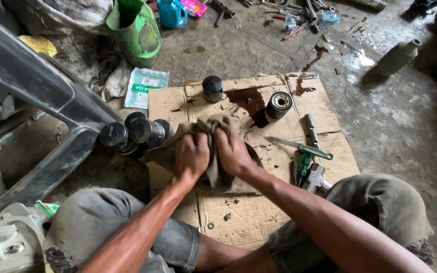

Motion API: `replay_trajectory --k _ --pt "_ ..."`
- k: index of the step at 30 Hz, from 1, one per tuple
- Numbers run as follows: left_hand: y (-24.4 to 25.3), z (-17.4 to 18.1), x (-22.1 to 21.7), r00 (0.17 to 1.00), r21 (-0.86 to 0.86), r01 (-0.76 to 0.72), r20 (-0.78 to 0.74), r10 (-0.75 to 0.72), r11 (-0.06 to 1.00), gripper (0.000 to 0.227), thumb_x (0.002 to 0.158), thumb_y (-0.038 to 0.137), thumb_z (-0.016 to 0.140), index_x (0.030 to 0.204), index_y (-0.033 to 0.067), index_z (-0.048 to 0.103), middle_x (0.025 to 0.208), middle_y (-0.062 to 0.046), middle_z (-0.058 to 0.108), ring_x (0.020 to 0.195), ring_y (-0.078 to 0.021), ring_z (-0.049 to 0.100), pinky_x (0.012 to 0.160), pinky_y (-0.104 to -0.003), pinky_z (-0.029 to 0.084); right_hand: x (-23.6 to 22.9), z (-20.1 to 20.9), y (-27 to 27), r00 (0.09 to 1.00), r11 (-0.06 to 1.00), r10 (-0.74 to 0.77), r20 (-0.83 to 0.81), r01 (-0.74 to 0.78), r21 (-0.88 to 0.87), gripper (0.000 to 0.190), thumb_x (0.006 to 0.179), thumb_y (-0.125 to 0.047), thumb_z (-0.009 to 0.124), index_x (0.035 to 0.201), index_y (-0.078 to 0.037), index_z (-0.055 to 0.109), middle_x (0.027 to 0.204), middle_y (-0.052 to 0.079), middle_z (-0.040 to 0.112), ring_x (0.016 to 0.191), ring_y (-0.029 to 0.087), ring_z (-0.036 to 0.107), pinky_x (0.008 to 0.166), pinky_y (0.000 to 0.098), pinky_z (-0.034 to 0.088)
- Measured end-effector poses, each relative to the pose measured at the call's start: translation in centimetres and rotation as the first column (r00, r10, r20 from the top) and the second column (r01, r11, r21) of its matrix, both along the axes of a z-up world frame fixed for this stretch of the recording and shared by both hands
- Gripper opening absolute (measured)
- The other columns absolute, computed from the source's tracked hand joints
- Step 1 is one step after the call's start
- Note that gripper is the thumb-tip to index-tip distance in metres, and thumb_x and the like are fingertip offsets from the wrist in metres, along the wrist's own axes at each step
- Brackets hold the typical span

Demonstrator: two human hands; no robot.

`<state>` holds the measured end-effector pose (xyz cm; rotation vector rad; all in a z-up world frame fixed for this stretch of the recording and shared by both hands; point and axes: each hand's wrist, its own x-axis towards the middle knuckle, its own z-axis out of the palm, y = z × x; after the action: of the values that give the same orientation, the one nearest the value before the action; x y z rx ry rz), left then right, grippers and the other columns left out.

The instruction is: The person wipes several oil filters with a cloth by hand while sitting on a cardboard sheet on the floor, turning the filters to clean different sides.

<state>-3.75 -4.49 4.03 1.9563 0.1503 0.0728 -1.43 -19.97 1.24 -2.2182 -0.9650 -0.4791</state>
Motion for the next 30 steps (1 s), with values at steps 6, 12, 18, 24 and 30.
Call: replay_trajectory --k 6,12,18,24,30 --pt "-0.7 -0.9 -1.1 0.975 0.366 0.147 0.103 -0.197 0.919 0.057 0.105 0.040 0.040 0.062 0.0059 0.056 0.049 -0.008 0.058 0.033 -0.0219 0.052 0.038 -0.039 0.046 1.8 6.1 0.1 -0.111 0.866 0.343 -0.933 0.421 0.269 0.043 0.106 -0.039 0.031 0.111 -0.007 0.058 0.098 0.014 0.064 0.077 0.023 0.060 0.076 0.0414 0.053" --pt "-1.1 -1.1 0.0 0.952 0.060 -0.198 0.251 0.178 0.978 0.042 0.102 0.037 0.044 0.089 0.0019 0.063 0.075 -0.015 0.070 0.063 -0.0253 0.068 0.060 -0.039 0.054 -0.5 7.8 1.1 0.620 0.949 -0.019 -0.784 0.258 0.181 0.048 0.100 -0.041 0.036 0.120 -0.003 0.057 0.090 0.015 0.069 0.079 0.024 0.068 0.072 0.0438 0.059" --pt "1.8 -2.7 1.6 0.742 -0.706 -0.360 -0.613 -0.272 0.609 0.043 0.104 0.044 0.049 0.112 0.0051 0.066 0.084 -0.009 0.063 0.058 -0.0189 0.061 0.044 -0.033 0.053 -1.1 5.4 0.5 0.902 0.991 -0.082 -0.424 0.028 -0.132 0.036 0.103 -0.036 0.047 0.123 -0.010 0.060 0.101 0.017 0.067 0.058 0.022 0.064 0.046 0.0355 0.058" --pt "3.0 -3.8 0.4 0.853 -0.901 0.176 -0.061 -0.519 0.396 0.029 0.086 -0.002 0.054 0.114 -0.0018 0.062 0.102 -0.015 0.065 0.075 -0.0248 0.068 0.055 -0.037 0.057 -0.4 5.4 -0.5 0.985 0.909 0.132 -0.114 -0.166 -0.383 0.051 0.093 -0.045 0.063 0.130 -0.013 0.051 0.118 0.023 0.052 0.051 0.027 0.060 0.039 0.0398 0.052" --pt "0.4 -3.8 1.4 0.972 -0.284 -0.040 0.213 0.103 0.958 0.032 0.101 0.021 0.044 0.099 0.0053 0.071 0.092 -0.017 0.075 0.081 -0.0259 0.070 0.069 -0.033 0.055 -0.5 4.9 0.1 0.966 0.996 -0.057 -0.251 0.036 -0.086 0.039 0.096 -0.030 0.046 0.127 -0.008 0.052 0.110 0.022 0.054 0.061 0.024 0.056 0.045 0.0387 0.053"
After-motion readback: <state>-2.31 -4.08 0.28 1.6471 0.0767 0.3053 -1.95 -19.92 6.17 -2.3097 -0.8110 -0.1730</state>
